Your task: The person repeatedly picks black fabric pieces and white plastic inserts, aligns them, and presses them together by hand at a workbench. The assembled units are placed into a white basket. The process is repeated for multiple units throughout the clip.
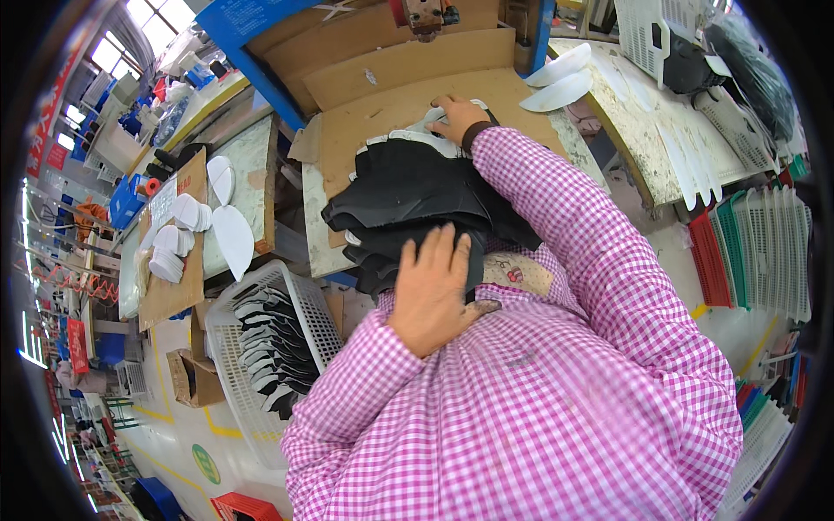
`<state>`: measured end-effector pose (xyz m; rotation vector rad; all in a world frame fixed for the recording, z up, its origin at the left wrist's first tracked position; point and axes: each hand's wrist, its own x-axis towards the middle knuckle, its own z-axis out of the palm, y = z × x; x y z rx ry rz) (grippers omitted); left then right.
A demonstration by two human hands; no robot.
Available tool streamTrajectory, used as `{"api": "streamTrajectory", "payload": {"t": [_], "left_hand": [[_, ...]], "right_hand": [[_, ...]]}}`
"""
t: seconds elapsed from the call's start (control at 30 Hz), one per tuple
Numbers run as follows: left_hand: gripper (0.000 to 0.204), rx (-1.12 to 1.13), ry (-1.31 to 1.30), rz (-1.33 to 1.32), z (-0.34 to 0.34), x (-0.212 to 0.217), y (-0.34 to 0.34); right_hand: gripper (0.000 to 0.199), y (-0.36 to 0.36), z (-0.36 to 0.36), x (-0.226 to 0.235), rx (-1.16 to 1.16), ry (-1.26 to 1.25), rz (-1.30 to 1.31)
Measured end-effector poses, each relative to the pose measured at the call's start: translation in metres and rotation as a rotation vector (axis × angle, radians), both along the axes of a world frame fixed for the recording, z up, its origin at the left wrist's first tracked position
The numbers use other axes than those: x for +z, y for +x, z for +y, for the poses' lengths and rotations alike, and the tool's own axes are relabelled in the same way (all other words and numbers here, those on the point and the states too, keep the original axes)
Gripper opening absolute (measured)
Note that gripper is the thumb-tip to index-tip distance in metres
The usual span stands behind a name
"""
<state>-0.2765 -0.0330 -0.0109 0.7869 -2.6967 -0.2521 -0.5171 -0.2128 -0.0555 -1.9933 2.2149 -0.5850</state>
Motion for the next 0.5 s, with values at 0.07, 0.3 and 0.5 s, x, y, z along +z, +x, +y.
{"api": "streamTrajectory", "payload": {"t": [0.07, 0.3, 0.5], "left_hand": [[0.092, 0.117, -0.083, -0.224, -0.001, -0.012, -0.005], [0.081, 0.066, -0.001, -0.323, -0.045, -0.025, 0.068], [0.061, -0.125, 0.031, -0.325, -0.054, -0.028, 0.074]], "right_hand": [[0.054, -0.010, 0.010, 0.003, 0.078, -0.074, -0.150], [0.062, -0.006, 0.087, -0.014, 0.244, -0.204, 0.220], [0.057, 0.028, 0.121, 0.017, 0.200, -0.163, -0.305]]}}
